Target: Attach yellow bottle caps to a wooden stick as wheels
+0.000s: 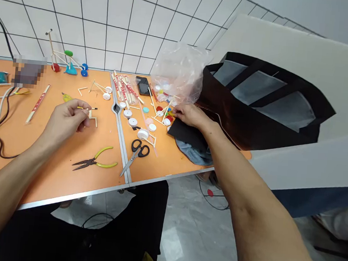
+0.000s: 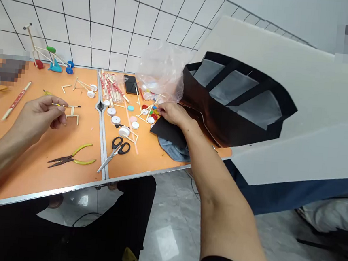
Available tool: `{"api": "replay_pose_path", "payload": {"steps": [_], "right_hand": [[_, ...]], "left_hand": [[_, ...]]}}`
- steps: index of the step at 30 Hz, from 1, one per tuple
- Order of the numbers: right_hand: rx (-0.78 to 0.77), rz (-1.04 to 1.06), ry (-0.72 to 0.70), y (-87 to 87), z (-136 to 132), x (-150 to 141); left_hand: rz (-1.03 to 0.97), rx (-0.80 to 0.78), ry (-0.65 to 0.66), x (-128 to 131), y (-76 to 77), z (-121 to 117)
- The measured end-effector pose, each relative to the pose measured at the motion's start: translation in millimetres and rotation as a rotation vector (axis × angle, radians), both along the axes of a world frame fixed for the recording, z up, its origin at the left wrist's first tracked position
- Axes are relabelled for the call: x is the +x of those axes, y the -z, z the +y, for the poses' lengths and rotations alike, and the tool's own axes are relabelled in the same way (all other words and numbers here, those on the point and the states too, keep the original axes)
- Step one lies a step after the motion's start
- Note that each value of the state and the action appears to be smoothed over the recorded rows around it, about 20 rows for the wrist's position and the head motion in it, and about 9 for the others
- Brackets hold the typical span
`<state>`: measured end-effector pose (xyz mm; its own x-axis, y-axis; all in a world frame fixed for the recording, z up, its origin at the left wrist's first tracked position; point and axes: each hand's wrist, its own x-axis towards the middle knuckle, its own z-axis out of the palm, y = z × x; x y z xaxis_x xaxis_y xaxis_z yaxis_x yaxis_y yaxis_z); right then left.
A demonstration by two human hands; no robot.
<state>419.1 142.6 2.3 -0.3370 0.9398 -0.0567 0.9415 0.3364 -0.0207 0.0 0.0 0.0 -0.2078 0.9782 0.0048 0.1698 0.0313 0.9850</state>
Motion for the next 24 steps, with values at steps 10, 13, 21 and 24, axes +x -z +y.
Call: {"api": "replay_pose_path", "payload": {"steps": [10, 13, 21, 24], "right_hand": [[0.114, 0.323, 0.308, -3.7, -7.2, 4.7], [0.156, 0.257, 0.310, -3.1, -8.6, -1.3], [0.068, 0.092, 0.215, 2.0, -12.6, -19.4], [0.042, 0.095, 0.219, 4.0, -14.1, -23.9]], "left_hand": [[-0.131, -0.057, 0.013, -2.1, 0.2, 4.5], [-0.142, -0.067, 0.009, -1.9, -0.2, 4.3], [-0.134, -0.064, 0.003, -0.7, -3.1, 3.4], [-0.130, -0.061, 0.001, 0.3, -4.1, 2.5]]}}
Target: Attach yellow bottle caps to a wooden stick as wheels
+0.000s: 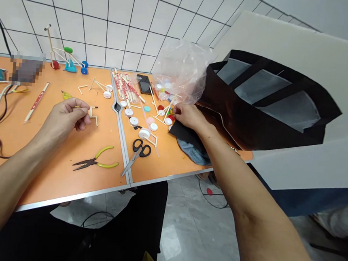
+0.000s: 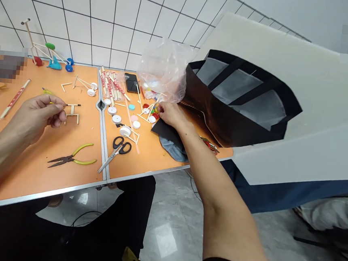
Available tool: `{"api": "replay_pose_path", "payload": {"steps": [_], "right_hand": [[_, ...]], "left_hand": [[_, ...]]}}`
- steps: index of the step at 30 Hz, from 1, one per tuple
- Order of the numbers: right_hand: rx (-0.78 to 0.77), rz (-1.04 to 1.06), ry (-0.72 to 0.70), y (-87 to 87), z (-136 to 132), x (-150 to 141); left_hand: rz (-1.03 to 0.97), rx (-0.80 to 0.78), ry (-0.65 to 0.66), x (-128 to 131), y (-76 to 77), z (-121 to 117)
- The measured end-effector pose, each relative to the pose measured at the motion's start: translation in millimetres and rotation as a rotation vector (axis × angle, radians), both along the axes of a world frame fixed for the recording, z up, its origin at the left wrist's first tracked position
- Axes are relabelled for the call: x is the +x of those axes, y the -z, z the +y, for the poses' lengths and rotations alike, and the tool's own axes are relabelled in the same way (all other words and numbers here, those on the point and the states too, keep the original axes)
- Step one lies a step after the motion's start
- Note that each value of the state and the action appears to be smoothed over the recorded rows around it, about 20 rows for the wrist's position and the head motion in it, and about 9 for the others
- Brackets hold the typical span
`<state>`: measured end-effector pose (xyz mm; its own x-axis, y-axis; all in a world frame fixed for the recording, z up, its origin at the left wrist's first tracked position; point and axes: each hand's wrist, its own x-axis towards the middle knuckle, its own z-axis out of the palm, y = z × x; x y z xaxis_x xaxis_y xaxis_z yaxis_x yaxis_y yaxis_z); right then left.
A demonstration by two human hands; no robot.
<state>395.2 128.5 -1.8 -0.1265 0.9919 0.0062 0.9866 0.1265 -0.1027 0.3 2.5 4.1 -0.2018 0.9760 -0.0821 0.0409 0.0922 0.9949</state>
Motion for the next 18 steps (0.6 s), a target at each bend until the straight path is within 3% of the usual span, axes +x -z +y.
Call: {"api": "replay_pose_path", "payload": {"steps": [8, 11, 13, 15, 18], "right_hand": [[0.101, 0.079, 0.050, -10.5, -13.3, 4.7], [0.278, 0.250, 0.117, -22.6, -27.0, 5.3], [0.377, 0.488, 0.092, -29.7, -38.5, -7.5], [0.279, 0.827, -0.001, -33.8, -51.6, -34.8], [-0.181, 1.228, -0.179, -34.1, -67.6, -95.1]], "left_hand": [[-0.041, 0.044, 0.010, -1.0, 6.5, 1.2], [-0.049, 0.042, 0.039, -1.6, 10.0, 2.4], [-0.018, 0.024, 0.106, -1.2, 11.6, 2.0], [0.098, 0.013, 0.260, -0.2, 13.8, 0.6], [0.413, 0.082, 0.514, 0.8, 21.0, -2.5]]}}
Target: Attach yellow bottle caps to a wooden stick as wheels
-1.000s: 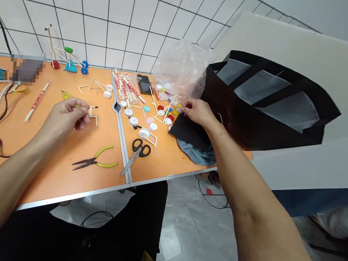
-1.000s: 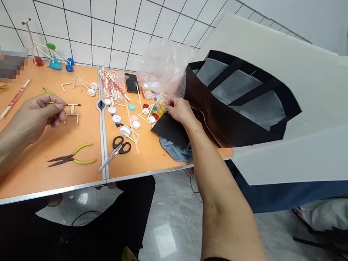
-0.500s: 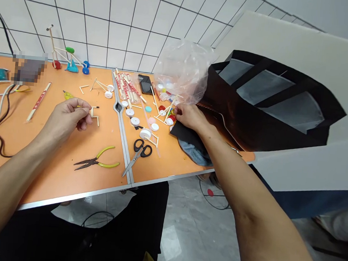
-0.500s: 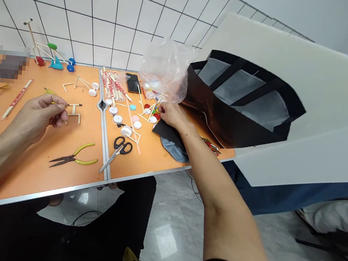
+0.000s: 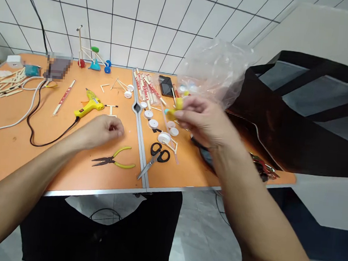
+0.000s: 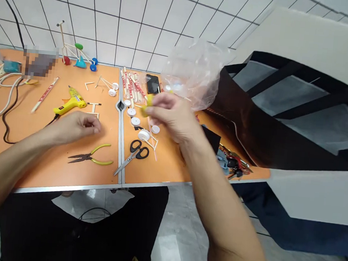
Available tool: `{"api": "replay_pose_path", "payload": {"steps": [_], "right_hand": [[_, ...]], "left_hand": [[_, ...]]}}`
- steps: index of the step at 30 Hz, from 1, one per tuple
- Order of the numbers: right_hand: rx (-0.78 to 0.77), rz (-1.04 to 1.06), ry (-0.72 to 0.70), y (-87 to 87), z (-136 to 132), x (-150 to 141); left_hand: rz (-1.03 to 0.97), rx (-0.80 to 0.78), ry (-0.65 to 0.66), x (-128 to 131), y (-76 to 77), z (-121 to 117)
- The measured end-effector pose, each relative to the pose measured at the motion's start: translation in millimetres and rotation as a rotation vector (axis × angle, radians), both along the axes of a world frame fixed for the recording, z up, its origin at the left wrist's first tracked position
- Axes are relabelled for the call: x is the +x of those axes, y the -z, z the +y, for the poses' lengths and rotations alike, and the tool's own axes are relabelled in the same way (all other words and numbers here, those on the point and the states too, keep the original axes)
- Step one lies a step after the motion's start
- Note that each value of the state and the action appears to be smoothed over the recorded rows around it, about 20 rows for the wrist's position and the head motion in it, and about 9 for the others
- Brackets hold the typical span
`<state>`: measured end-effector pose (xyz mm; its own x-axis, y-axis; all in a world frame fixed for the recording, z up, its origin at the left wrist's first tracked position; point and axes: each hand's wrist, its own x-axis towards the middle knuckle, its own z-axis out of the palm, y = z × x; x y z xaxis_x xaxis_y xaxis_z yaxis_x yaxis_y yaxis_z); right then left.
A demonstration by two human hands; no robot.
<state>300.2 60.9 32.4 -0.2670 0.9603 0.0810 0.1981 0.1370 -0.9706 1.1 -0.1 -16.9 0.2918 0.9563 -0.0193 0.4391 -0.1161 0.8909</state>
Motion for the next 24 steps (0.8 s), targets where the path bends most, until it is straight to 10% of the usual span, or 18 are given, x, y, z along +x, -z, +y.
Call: {"api": "replay_pose_path", "payload": {"steps": [5, 11, 24], "right_hand": [[-0.305, 0.295, -0.436, 7.6, 7.7, -81.9], [-0.481, 0.412, -0.525, 24.1, 20.3, -99.2], [-0.523, 0.491, -0.488, 46.9, 11.1, -100.9]], "left_hand": [[0.433, 0.169, 0.077, -3.8, 15.8, -0.2], [0.510, 0.214, -0.035, -6.2, 11.8, 1.8], [-0.475, 0.011, -0.171, 2.0, -6.0, 0.3]]}}
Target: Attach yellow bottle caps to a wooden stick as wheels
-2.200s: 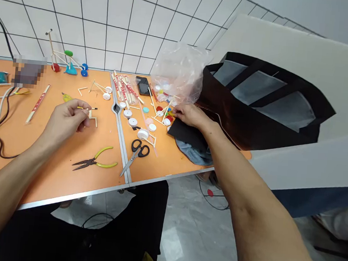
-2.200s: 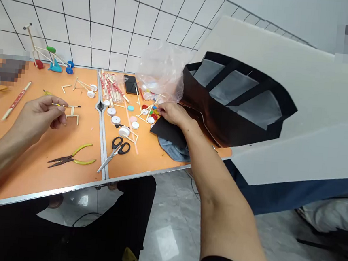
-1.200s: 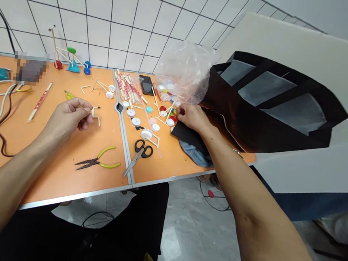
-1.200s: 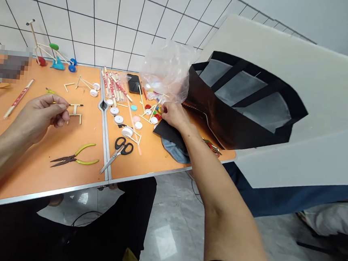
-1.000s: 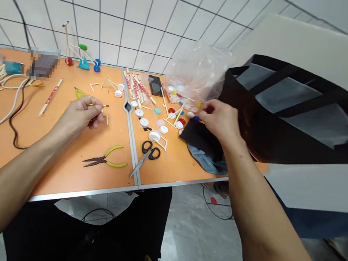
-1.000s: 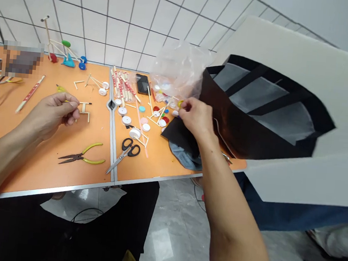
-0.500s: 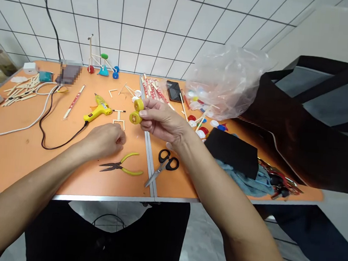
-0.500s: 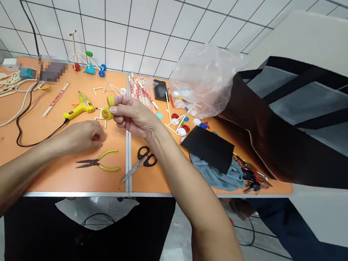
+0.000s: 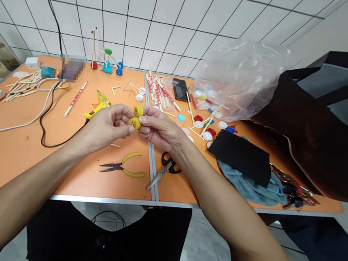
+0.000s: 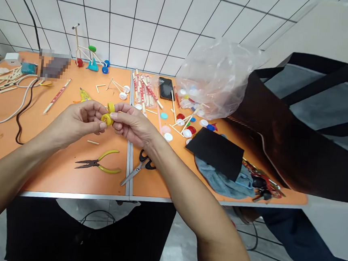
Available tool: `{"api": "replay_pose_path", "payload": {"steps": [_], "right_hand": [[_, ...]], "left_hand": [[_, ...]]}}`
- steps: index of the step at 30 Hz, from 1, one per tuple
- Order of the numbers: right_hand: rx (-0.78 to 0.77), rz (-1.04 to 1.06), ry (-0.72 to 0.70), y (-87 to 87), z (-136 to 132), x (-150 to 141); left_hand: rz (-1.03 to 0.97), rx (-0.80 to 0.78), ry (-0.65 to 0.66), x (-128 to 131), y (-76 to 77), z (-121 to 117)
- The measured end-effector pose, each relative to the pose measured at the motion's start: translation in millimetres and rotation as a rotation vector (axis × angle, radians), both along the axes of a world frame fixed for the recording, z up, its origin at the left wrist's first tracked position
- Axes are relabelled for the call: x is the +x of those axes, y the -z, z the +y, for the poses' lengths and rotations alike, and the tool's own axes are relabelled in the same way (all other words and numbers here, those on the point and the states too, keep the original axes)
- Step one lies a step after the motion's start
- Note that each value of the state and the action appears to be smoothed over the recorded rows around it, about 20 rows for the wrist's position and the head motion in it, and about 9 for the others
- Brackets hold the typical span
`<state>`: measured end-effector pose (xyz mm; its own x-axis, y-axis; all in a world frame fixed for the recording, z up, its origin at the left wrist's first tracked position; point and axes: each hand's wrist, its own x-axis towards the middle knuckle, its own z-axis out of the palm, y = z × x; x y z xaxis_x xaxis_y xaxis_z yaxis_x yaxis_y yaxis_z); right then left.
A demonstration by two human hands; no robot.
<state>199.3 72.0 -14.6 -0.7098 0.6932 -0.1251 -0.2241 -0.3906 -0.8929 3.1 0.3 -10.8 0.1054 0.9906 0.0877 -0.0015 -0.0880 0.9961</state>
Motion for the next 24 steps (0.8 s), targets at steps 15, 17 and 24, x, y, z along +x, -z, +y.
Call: {"api": "replay_pose_path", "payload": {"steps": [15, 17, 24], "right_hand": [[0.027, 0.004, 0.059, 2.2, -4.0, -4.6], [0.080, -0.029, 0.085, 2.5, -4.5, -4.8], [0.508, -0.182, 0.213, 2.3, -5.7, -5.7]], "left_hand": [[-0.212, -0.066, -0.084, -1.2, -5.1, 0.2], [-0.269, -0.089, -0.107, -4.3, -5.7, 1.8], [-0.387, -0.222, -0.111, -9.1, -8.3, 5.1]]}}
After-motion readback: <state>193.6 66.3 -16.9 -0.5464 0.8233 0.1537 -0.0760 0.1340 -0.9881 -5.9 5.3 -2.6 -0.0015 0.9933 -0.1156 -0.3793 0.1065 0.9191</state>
